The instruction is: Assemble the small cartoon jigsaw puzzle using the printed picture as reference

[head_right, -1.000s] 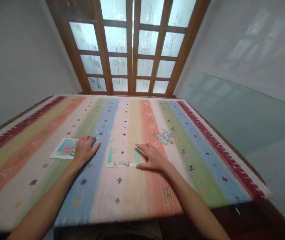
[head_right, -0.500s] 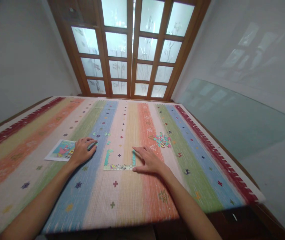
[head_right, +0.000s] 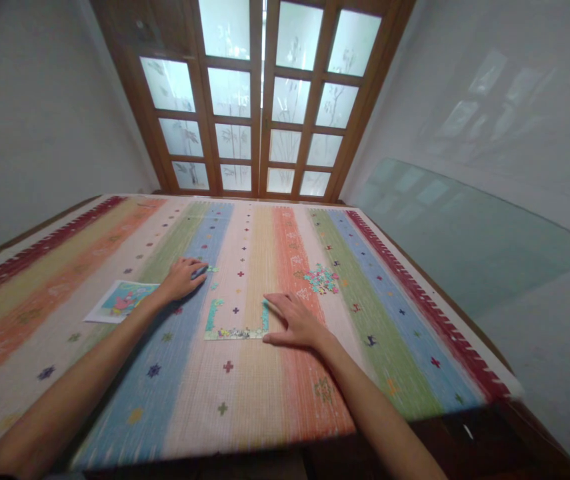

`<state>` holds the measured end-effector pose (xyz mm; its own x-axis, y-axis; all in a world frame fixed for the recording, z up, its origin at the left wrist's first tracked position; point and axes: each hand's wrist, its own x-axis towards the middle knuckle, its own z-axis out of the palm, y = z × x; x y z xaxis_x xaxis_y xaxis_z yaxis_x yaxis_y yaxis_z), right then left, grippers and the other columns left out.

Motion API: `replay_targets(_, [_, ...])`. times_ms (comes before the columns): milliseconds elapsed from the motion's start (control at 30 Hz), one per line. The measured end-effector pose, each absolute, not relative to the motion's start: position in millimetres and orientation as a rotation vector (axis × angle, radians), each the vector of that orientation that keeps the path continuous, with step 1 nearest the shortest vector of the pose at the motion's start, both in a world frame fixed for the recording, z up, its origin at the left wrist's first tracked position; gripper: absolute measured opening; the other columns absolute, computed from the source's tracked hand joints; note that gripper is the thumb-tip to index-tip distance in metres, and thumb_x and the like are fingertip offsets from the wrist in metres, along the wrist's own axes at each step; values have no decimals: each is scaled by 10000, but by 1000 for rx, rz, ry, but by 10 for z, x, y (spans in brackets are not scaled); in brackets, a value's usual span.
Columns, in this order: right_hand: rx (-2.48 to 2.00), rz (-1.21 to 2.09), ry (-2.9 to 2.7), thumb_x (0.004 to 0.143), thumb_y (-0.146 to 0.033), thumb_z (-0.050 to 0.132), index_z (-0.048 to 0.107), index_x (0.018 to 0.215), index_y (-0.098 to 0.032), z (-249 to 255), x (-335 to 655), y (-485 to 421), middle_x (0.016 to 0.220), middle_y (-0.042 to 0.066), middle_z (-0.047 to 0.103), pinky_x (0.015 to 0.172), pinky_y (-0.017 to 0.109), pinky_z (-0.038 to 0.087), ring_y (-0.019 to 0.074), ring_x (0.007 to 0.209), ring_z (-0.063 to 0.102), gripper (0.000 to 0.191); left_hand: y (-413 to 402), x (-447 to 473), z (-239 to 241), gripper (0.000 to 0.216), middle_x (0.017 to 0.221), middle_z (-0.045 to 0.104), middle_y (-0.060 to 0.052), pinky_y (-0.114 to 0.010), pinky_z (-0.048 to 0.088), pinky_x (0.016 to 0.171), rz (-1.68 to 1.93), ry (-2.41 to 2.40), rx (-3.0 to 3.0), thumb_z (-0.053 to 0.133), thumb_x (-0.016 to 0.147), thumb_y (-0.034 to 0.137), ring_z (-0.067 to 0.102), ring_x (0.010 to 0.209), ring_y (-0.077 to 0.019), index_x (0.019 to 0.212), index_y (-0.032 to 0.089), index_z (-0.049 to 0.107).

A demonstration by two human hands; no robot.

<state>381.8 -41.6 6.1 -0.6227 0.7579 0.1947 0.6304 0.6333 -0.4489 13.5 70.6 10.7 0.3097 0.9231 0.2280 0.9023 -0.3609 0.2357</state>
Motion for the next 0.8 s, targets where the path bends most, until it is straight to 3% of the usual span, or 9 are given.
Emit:
replay_targets(267, [-1083, 475, -2480, 809, -624, 751, 406, 1548, -216, 42, 3821, -428, 1470, 177, 544, 1120, 562, 397, 350, 1323, 499, 912, 954, 112, 138, 302, 1146, 705, -131, -495, 426, 974, 462, 1632, 2542, 557, 866, 357, 558, 1125, -351, 1034, 218, 766])
replay_targets(533, [-1079, 427, -2499, 828, -626, 730, 416, 1547, -216, 23, 3843, -434, 1472, 181, 545, 1114, 563, 397, 347, 1318, 503, 885, 960, 52, 142, 235, 1103, 705, -117, -465, 427, 981, 541, 1529, 2555, 594, 824, 388, 564, 1101, -327, 896, 203, 719])
replay_targets(800, [-1082, 404, -2518, 854, -606, 708, 417, 1541, -222, 19, 3845, -440, 1481, 184, 544, 1106, 577, 398, 353, 1323, 507, 840, 848, 49, 158, 179, 1032, 708, -79, -448, 444, 984, 652, 1445, 2499, 619, 796, 317, 580, 1068, -293, 941, 222, 661])
